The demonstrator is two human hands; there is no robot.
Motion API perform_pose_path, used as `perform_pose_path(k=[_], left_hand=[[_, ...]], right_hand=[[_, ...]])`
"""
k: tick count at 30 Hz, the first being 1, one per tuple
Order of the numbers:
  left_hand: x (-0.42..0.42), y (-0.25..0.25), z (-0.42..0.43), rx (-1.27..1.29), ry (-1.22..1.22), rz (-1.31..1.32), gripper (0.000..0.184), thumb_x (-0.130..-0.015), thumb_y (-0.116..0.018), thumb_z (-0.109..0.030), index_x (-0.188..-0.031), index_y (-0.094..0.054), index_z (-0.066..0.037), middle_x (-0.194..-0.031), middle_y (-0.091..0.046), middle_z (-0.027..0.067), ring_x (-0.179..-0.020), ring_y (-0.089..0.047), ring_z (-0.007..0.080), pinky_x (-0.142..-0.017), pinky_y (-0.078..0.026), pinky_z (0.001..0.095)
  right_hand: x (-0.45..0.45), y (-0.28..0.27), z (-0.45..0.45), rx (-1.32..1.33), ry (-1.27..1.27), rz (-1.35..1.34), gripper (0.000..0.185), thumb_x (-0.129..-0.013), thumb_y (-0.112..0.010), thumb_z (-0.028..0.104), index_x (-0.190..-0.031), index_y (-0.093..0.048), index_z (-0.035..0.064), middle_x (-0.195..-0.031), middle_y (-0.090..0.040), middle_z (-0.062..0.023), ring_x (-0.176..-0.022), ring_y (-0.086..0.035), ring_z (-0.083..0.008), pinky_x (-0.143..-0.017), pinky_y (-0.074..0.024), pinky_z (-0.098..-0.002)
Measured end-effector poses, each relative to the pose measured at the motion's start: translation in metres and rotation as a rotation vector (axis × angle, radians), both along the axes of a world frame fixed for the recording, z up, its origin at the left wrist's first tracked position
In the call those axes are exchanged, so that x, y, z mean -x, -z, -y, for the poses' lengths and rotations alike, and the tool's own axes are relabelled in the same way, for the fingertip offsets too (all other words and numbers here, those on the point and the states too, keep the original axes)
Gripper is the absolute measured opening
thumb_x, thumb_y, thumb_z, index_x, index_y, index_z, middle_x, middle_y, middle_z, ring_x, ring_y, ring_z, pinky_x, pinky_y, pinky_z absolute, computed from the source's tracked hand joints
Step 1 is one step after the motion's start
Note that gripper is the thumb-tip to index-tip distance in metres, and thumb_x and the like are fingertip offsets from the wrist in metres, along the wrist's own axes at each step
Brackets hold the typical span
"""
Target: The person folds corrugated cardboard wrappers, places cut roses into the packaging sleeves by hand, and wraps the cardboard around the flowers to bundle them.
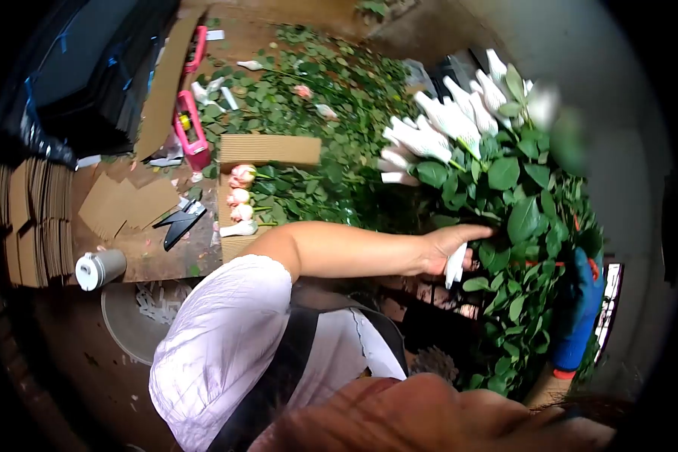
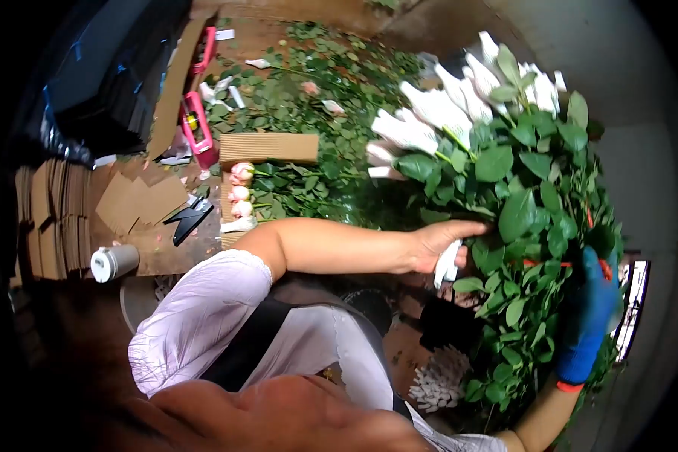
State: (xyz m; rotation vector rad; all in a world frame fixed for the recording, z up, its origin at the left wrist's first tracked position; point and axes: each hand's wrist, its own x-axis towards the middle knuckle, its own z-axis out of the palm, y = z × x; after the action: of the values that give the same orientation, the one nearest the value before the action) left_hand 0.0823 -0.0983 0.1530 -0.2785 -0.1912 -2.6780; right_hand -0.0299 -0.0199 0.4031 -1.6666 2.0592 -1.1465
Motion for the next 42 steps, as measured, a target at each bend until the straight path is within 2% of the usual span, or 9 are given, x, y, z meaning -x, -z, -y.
perform_pose_path(k=[6, 11, 15, 18, 20, 22, 31, 37, 42], left_hand=[[-0.092, 0.003, 0.105, -0.062, -0.482, 0.031, 0.022, -0.086, -0.076, -0.033, -0.096, -0.066, -0.016, -0.064, -0.060, -0.0035, -0.045, -0.049, 0.0090, -0.041, -0.042, 0.0231], [-0.183, 0.067, 0.208, -0.040, -0.786, 0.082, 0.023, -0.086, -0.076, -0.032, -0.096, -0.064, -0.015, -0.073, -0.064, -0.0031, -0.049, -0.052, 0.0087, -0.045, -0.044, 0.0219], [-0.224, 0.193, 0.273, -0.458, -1.048, 0.522, 0.050, -0.082, -0.077, -0.040, -0.118, -0.059, -0.009, -0.087, -0.062, 0.0077, -0.074, -0.061, 0.0222, -0.063, -0.053, 0.0388], [-0.240, 0.175, 0.233, -0.831, -1.114, 0.862, 0.053, -0.088, -0.067, -0.048, -0.120, -0.058, -0.006, -0.100, -0.058, 0.0122, -0.078, -0.057, 0.0247, -0.059, -0.047, 0.0401], [-0.257, 0.199, 0.231, -0.696, -1.007, 0.874, 0.061, -0.093, -0.060, -0.047, -0.142, -0.042, -0.018, -0.111, -0.057, 0.0201, -0.054, -0.048, 0.0222, -0.047, -0.042, 0.0368], [-0.277, 0.163, 0.207, -0.697, -1.051, 0.760, 0.068, -0.093, -0.061, -0.045, -0.146, -0.030, -0.015, -0.105, -0.058, 0.0210, -0.049, -0.042, 0.0186, -0.044, -0.039, 0.0330], [-0.259, 0.130, 0.181, -0.456, -0.872, 0.636, 0.028, -0.090, -0.067, -0.028, -0.107, -0.054, -0.011, -0.107, -0.068, 0.0197, -0.049, -0.048, 0.0139, -0.045, -0.042, 0.0268], [-0.149, 0.055, 0.154, -0.170, -0.564, 0.595, 0.013, -0.090, -0.066, -0.012, -0.101, -0.058, -0.010, -0.105, -0.069, 0.0163, -0.049, -0.037, 0.0073, -0.042, -0.033, 0.0200], [-0.024, 0.062, 0.114, -0.002, -0.183, 0.726, 0.010, -0.090, -0.067, -0.015, -0.100, -0.064, -0.014, -0.106, -0.071, 0.0101, -0.054, -0.047, 0.0087, -0.047, -0.045, 0.0210]], right_hand=[[-0.087, 0.004, 0.157, -0.152, -0.410, 0.090, 0.013, -0.095, -0.057, 0.013, -0.105, -0.063, 0.0074, -0.077, -0.057, 0.0057, -0.059, -0.044, -0.0024, -0.052, -0.0330, -0.0203], [-0.159, 0.072, 0.293, -0.195, -0.714, 0.193, 0.005, -0.093, -0.060, 0.017, -0.095, -0.061, 0.0126, -0.068, -0.054, 0.0051, -0.047, -0.039, -0.0042, -0.041, -0.0281, -0.0227], [-0.216, 0.197, 0.394, -0.361, -0.769, 0.207, 0.017, -0.087, -0.065, 0.024, -0.099, -0.065, 0.0119, -0.076, -0.057, 0.0003, -0.061, -0.049, -0.0108, -0.052, -0.0399, -0.0284], [-0.242, 0.384, 0.480, -0.491, -0.959, -0.040, 0.030, -0.082, -0.062, 0.024, -0.106, -0.063, 0.0055, -0.096, -0.068, -0.0160, -0.086, -0.066, -0.0291, -0.079, -0.0525, -0.0399], [-0.253, 0.495, 0.477, -0.204, -0.950, -0.291, 0.040, -0.079, -0.065, 0.029, -0.114, -0.062, 0.0092, -0.112, -0.067, -0.0216, -0.104, -0.065, -0.0360, -0.089, -0.0504, -0.0433], [-0.283, 0.464, 0.446, -0.362, -0.623, -0.393, 0.048, -0.078, -0.066, 0.033, -0.121, -0.060, 0.0124, -0.119, -0.066, -0.0201, -0.111, -0.063, -0.0370, -0.091, -0.0499, -0.0442], [-0.151, 0.324, 0.320, -0.060, -0.968, -0.427, 0.050, -0.088, -0.063, 0.031, -0.134, -0.057, 0.0130, -0.129, -0.059, -0.0188, -0.117, -0.058, -0.0370, -0.101, -0.0466, -0.0430], [0.012, 0.252, 0.109, 0.128, -0.400, -0.201, 0.043, -0.093, -0.062, 0.022, -0.133, -0.057, 0.0086, -0.129, -0.060, -0.0159, -0.119, -0.058, -0.0310, -0.101, -0.0460, -0.0405], [0.119, 0.235, -0.070, 0.347, 0.171, -0.033, 0.039, -0.097, -0.060, 0.008, -0.135, -0.055, 0.0009, -0.125, -0.064, -0.0094, -0.111, -0.062, -0.0169, -0.094, -0.0497, -0.0320]])
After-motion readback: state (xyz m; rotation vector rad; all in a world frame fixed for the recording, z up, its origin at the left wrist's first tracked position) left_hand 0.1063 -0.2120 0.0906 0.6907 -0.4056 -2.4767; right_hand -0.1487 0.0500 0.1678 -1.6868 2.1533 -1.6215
